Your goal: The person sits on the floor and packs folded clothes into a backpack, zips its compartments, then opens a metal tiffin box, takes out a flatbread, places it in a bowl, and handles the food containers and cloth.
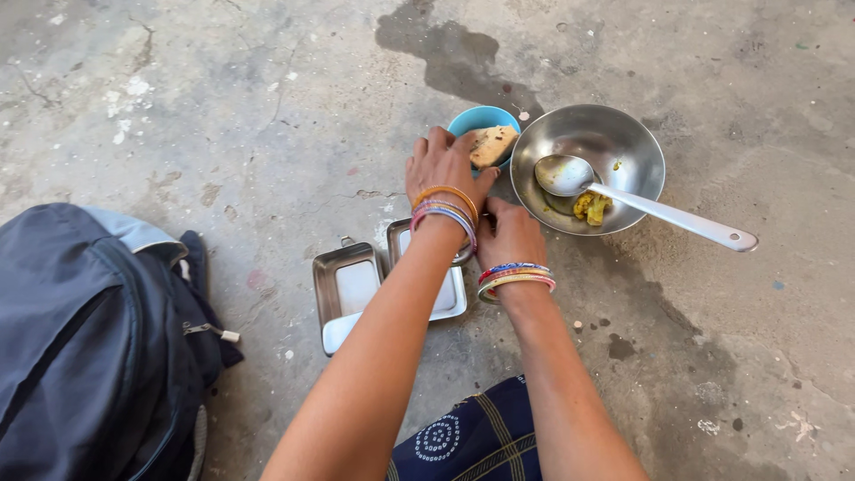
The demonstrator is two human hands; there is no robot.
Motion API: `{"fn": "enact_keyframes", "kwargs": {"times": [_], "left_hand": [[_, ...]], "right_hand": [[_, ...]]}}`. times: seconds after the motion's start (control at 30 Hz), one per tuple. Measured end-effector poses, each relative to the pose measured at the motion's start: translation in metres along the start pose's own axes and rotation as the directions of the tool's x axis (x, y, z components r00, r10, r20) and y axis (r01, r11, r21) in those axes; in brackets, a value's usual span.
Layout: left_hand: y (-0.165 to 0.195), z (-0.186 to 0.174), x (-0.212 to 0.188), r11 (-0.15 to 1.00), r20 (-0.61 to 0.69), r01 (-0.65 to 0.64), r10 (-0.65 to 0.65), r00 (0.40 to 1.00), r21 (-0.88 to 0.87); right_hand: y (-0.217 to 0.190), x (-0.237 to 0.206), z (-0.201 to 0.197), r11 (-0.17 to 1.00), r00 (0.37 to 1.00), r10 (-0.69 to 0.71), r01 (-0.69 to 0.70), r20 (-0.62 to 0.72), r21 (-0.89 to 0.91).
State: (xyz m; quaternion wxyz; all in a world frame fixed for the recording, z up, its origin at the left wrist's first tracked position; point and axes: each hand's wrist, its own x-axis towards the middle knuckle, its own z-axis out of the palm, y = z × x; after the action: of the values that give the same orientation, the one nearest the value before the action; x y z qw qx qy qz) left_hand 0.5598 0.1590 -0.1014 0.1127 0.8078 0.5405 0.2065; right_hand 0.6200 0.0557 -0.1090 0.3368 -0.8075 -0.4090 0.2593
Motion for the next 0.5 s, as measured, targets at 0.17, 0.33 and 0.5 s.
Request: {"fn": "enact_keyframes", "kwargs": {"times": [0.17,0.33,0.5], "left_hand": [[-0.007,0.011,0.013,0.997,0.098,0.076,-0.074,0.992,-0.026],[-0.016,0.006,0.012,0.983,-0.027,0.044,-0.05,0.998,-0.176],[-0.034,-0.015,0.001,0.78,-0.048,0.137,-0.208,0.977,-0.611]], "right_hand": [[-0.009,-0.004,-0.004,0.999,0.999,0.027,-0.028,0.037,0.031],[-0.011,-0.005,-0.006,0.997,0.999,0.023,-0.025,0.026,0.078],[-0.015,-0.006,-0.007,0.974,0.993,-0.078,0.094,-0.085,0.204]]}}
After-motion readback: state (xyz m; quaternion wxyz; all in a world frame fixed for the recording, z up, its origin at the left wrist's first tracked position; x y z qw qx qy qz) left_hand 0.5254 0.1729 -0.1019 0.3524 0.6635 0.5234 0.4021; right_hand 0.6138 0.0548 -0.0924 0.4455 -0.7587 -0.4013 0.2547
